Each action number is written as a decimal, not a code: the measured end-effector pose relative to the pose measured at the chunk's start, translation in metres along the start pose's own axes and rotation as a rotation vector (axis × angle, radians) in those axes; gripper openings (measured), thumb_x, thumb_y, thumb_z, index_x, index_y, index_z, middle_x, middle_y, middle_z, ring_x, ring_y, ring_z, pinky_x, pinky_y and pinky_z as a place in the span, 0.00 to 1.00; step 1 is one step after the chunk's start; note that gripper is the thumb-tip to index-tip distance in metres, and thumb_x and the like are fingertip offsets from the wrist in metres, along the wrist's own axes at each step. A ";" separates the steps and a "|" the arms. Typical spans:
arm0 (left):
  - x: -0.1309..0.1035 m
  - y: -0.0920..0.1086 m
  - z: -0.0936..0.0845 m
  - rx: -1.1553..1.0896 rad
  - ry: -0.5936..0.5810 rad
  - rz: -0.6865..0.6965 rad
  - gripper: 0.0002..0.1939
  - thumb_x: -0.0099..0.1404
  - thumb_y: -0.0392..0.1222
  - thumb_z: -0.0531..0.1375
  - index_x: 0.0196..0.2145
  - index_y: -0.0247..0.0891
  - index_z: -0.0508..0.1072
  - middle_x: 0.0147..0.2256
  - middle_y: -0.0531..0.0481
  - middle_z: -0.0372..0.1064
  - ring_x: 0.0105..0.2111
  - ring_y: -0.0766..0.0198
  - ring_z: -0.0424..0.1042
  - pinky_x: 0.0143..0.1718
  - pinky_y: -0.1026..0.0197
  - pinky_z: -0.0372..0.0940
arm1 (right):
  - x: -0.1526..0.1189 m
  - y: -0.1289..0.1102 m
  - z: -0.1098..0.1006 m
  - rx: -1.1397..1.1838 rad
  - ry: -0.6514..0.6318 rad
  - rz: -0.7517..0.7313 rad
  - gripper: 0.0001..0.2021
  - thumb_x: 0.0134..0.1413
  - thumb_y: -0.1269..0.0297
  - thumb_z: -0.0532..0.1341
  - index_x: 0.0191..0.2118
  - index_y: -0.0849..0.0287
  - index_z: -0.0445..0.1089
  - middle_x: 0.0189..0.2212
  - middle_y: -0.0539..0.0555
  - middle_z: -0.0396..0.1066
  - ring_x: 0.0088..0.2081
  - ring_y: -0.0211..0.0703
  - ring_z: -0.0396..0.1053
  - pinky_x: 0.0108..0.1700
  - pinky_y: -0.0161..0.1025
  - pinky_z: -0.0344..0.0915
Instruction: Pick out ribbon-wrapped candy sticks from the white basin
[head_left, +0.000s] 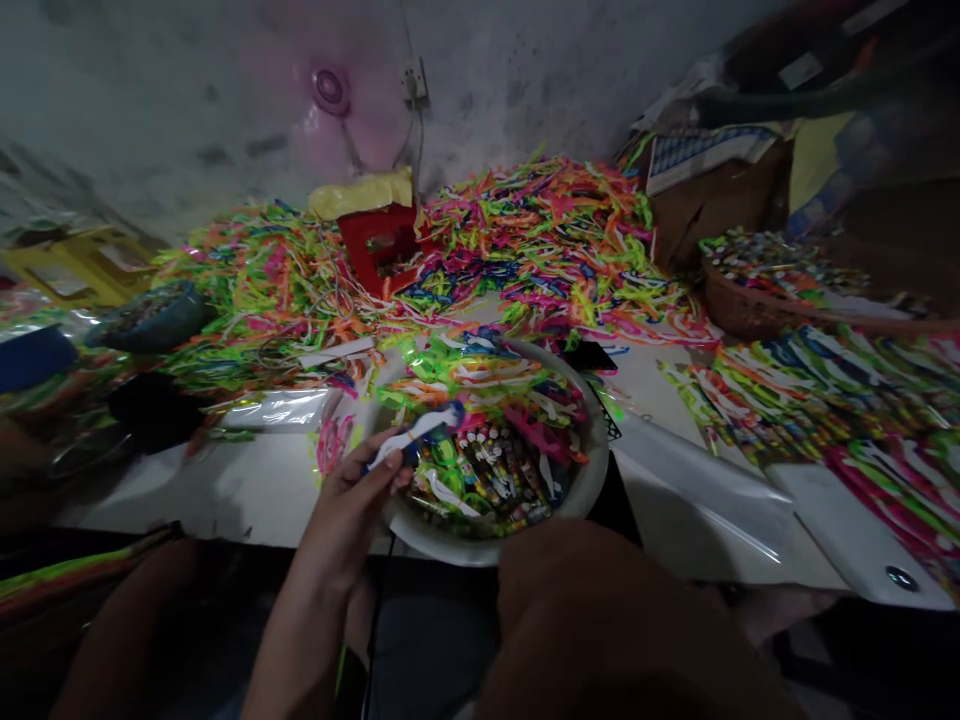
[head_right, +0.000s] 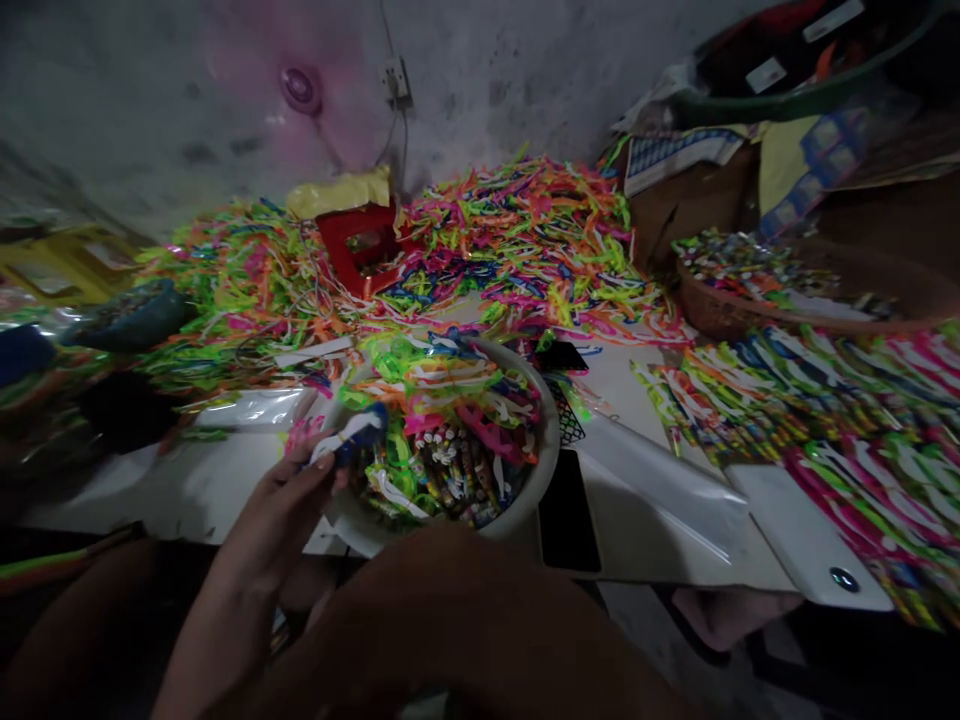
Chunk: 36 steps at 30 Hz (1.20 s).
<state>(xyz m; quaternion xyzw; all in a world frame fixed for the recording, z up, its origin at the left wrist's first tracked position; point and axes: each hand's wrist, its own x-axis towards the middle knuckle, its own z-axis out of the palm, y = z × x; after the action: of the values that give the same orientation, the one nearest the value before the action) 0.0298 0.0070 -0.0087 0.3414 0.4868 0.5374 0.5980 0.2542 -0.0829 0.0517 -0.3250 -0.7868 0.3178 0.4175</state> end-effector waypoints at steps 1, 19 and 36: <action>-0.004 -0.003 0.005 -0.036 -0.020 -0.041 0.24 0.43 0.40 0.71 0.41 0.37 0.74 0.27 0.54 0.71 0.24 0.73 0.68 0.29 0.73 0.64 | 0.003 0.004 -0.003 0.046 -0.052 0.009 0.12 0.59 0.54 0.53 0.35 0.47 0.72 0.22 0.46 0.71 0.25 0.34 0.69 0.29 0.29 0.65; -0.008 -0.037 0.043 -0.084 -0.181 -0.128 0.15 0.56 0.42 0.64 0.42 0.43 0.67 0.36 0.53 0.72 0.25 0.73 0.70 0.28 0.71 0.65 | -0.008 0.098 0.008 0.320 0.280 0.601 0.12 0.52 0.53 0.59 0.33 0.58 0.65 0.28 0.50 0.67 0.29 0.38 0.65 0.31 0.33 0.62; -0.014 -0.038 0.042 0.177 -0.210 0.077 0.09 0.53 0.39 0.65 0.25 0.36 0.67 0.29 0.56 0.66 0.30 0.72 0.62 0.31 0.71 0.55 | 0.006 0.092 0.009 -0.206 0.384 0.538 0.14 0.48 0.60 0.61 0.33 0.56 0.54 0.24 0.44 0.56 0.23 0.33 0.56 0.25 0.30 0.54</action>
<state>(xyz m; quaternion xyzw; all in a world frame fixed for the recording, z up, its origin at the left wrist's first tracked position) 0.0821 -0.0093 -0.0284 0.4657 0.4537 0.4760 0.5922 0.2662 -0.0265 -0.0208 -0.6152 -0.6079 0.2685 0.4241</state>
